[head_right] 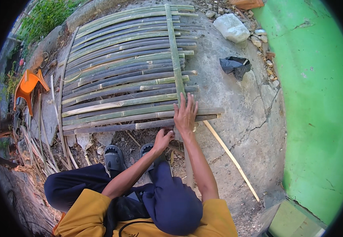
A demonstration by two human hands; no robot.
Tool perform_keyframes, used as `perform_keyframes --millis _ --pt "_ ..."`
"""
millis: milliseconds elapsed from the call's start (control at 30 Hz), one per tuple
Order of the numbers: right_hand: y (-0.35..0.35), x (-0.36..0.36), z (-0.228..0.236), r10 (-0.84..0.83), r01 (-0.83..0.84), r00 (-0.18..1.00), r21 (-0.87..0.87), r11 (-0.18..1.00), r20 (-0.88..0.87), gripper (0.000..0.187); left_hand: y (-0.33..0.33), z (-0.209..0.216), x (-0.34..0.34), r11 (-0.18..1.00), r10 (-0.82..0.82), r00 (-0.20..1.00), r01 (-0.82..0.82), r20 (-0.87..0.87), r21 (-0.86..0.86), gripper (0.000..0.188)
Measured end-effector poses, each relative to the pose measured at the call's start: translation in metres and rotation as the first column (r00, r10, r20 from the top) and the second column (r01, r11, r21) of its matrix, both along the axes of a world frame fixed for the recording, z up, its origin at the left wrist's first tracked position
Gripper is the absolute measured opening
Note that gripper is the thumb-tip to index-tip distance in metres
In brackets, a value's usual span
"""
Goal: The person constructs a bamboo mat by aligning bamboo slats on a frame and securing them using a hammer and small nails.
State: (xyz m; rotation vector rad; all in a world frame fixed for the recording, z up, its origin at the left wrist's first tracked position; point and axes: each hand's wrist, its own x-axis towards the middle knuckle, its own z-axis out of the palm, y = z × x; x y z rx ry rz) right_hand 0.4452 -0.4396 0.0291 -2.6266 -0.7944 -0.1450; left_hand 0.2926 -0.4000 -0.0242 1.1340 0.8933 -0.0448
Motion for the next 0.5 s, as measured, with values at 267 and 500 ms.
perform_keyframes --millis 267,500 --pt "0.013 -0.002 0.002 0.014 -0.013 1.000 0.091 0.996 -0.011 0.046 0.010 -0.007 0.000 0.928 -0.154 0.982 0.181 -0.106 0.325 0.038" --pt "-0.058 0.031 0.014 -0.042 0.081 0.967 0.146 0.986 -0.250 0.046 0.059 0.034 -0.011 0.940 -0.018 0.993 0.055 0.113 -0.338 0.050"
